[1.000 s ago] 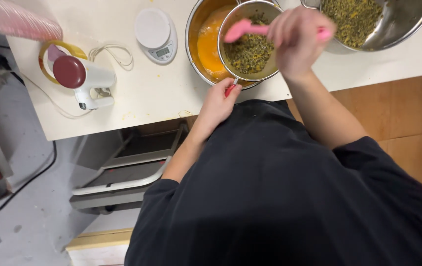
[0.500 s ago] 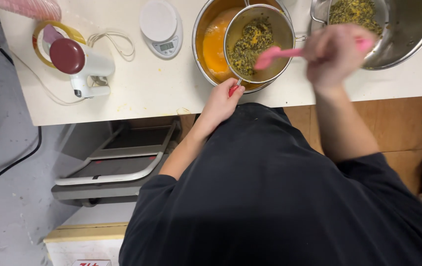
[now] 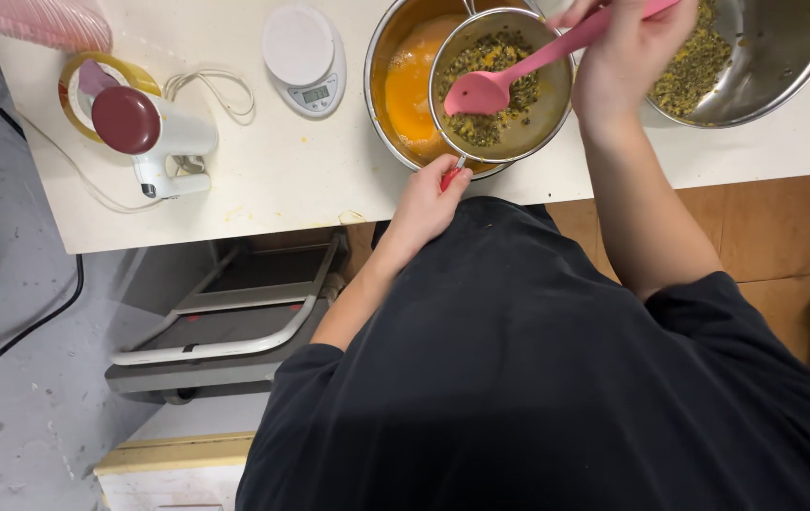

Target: Straining passion fruit seeds and pulp through a mesh strainer to extract juice.

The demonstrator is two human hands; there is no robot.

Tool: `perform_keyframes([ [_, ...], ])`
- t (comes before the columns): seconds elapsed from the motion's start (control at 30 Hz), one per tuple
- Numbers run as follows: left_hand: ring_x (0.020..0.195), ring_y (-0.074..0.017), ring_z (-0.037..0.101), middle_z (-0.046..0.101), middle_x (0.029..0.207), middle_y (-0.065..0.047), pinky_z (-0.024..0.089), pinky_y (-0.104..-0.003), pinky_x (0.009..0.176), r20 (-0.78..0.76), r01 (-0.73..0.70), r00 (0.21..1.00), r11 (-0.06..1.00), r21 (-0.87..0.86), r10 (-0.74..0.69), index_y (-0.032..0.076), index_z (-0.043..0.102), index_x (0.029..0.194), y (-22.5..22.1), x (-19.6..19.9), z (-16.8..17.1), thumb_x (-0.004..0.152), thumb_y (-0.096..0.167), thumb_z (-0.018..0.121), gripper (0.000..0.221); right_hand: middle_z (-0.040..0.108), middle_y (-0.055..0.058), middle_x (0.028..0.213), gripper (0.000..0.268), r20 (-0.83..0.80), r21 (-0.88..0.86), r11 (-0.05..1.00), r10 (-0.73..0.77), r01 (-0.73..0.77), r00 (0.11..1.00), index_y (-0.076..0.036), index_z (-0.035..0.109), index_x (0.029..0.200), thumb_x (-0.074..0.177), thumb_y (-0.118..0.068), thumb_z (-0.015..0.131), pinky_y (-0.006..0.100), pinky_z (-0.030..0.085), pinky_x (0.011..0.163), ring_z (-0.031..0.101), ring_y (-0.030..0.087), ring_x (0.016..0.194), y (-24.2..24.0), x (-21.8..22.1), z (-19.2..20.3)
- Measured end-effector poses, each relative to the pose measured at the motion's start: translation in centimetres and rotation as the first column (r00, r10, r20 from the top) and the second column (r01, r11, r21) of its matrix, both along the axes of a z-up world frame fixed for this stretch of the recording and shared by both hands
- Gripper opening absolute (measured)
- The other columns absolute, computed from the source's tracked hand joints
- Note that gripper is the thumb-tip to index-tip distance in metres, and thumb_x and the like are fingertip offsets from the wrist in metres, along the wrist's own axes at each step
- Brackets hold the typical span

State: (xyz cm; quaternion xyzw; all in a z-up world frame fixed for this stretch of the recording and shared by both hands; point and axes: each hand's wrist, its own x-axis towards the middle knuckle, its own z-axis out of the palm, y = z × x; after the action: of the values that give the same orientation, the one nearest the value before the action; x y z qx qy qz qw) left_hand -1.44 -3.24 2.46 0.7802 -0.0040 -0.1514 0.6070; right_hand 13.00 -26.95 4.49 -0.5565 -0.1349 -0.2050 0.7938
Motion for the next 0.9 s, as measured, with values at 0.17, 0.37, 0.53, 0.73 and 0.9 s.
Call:
perform_keyframes([
  [0.17,0.064,-0.0171,0.056,0.061,0.069,-0.009,0.048,-0.033,0.063,0.022,-0.045,0.999,0.998,-0.032,0.046,0.001,0.066,0.104,-0.1,0.1,-0.1,0.1,0.026,0.063,0.026,0.054,0.008,0.073,0.015,-0.007,0.03,0.982,-0.188,0.188,0.982,-0.008,0.044,0.106,0.114,-0.013,0.055,0.033,0.042,0.047,0.05,0.016,0.051,1.2,0.0,0.3],
  [0.37,0.061,-0.0144,0.052,0.056,0.066,-0.005,0.045,-0.033,0.059,-0.062,-0.063,0.996,0.995,-0.084,0.058,0.001,0.063,0.097,0.5,0.4,-2.2,0.1,0.025,0.063,0.024,0.045,0.01,0.064,0.043,-0.094,0.069,0.952,0.303,-0.298,0.948,-0.005,0.045,0.08,0.122,-0.016,0.052,0.04,0.039,0.063,0.043,0.021,0.054,1.4,-3.1,1.9],
  [0.53,0.063,-0.0088,0.053,0.056,0.069,0.0,0.046,-0.029,0.059,0.134,-0.031,0.99,0.998,-0.059,0.039,0.003,0.063,0.097,1.3,0.0,-3.2,0.103,0.021,0.064,0.019,0.04,0.007,0.058,0.051,-0.089,0.035,0.959,0.284,-0.282,0.955,-0.008,0.043,0.074,0.124,-0.019,0.046,0.035,0.036,0.054,0.035,0.018,0.048,-0.1,-3.9,4.8],
  [0.73,0.049,-0.0039,0.048,0.052,0.064,0.005,0.038,-0.023,0.045,-0.2,-0.075,0.98,0.961,-0.266,0.022,0.006,0.058,0.096,0.8,0.0,-0.3,0.104,0.023,0.061,0.02,0.033,0.009,0.059,0.044,-0.051,0.269,0.963,0.001,0.013,0.999,-0.004,0.038,0.078,0.118,-0.018,0.046,0.042,0.037,0.052,0.032,0.021,0.045,-0.1,-2.5,-1.8],
  [0.9,0.046,-0.0078,0.041,0.049,0.063,0.003,0.031,-0.027,0.042,-0.357,-0.153,0.934,0.923,-0.354,0.017,0.004,0.057,0.098,0.6,0.4,-1.6,0.103,0.023,0.061,0.019,0.03,0.003,0.051,0.047,-0.19,0.238,0.969,0.113,-0.066,0.975,-0.011,0.035,0.07,0.116,-0.019,0.045,0.033,0.032,0.044,0.028,0.015,0.041,2.3,-3.6,-1.7],
])
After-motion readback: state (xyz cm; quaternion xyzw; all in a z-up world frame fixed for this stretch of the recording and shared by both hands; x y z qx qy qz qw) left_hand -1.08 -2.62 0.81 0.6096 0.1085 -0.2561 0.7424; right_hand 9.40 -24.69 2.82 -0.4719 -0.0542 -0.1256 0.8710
